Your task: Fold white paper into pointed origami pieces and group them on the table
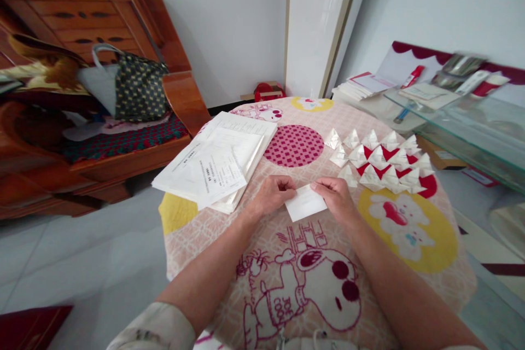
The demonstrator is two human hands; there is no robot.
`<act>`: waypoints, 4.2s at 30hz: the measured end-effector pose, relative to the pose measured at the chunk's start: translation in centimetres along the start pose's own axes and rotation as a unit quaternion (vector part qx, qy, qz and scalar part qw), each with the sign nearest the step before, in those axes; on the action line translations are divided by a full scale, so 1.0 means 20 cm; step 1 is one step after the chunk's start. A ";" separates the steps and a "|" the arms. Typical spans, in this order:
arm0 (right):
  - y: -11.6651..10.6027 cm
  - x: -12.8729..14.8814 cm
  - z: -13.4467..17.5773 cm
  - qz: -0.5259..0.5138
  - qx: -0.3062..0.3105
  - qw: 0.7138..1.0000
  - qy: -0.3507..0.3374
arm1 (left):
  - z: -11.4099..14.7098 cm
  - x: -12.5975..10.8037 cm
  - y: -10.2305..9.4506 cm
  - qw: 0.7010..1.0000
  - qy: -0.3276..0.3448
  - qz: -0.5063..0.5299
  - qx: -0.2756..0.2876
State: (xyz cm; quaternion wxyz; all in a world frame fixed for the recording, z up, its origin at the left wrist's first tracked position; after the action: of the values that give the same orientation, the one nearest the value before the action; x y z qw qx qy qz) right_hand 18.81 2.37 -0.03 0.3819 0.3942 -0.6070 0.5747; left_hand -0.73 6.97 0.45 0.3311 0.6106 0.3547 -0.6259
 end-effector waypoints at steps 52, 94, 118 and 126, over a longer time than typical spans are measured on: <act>0.00 0.03 0.01 0.054 0.112 0.989 0.080 | -0.02 0.02 -0.02 0.999 -0.031 -0.007 -0.020; 0.00 0.02 0.03 0.095 -0.029 0.995 -0.031 | 0.00 0.02 -0.02 0.985 0.047 0.159 -0.049; -0.03 -0.04 -0.01 -0.057 -0.051 0.997 0.024 | 0.00 0.06 -0.03 0.992 0.018 0.100 0.073; 0.00 0.02 -0.02 -0.205 -0.018 0.976 0.069 | 0.01 0.05 -0.04 0.993 0.079 0.084 0.000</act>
State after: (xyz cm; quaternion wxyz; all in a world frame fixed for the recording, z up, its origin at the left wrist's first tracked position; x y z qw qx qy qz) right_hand 18.68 2.71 0.29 0.5400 0.4627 -0.4956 0.4987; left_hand -1.58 7.30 -0.49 0.3532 0.6855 0.3275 -0.5460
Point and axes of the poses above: each hand's wrist, its own z-axis away from the middle knuckle, its own y-axis out of the palm, x = y × z, the point moved 1 cm from there along -z, towards the middle knuckle, and after that the axes turned 12 degrees about z, right-handed, at the moved point
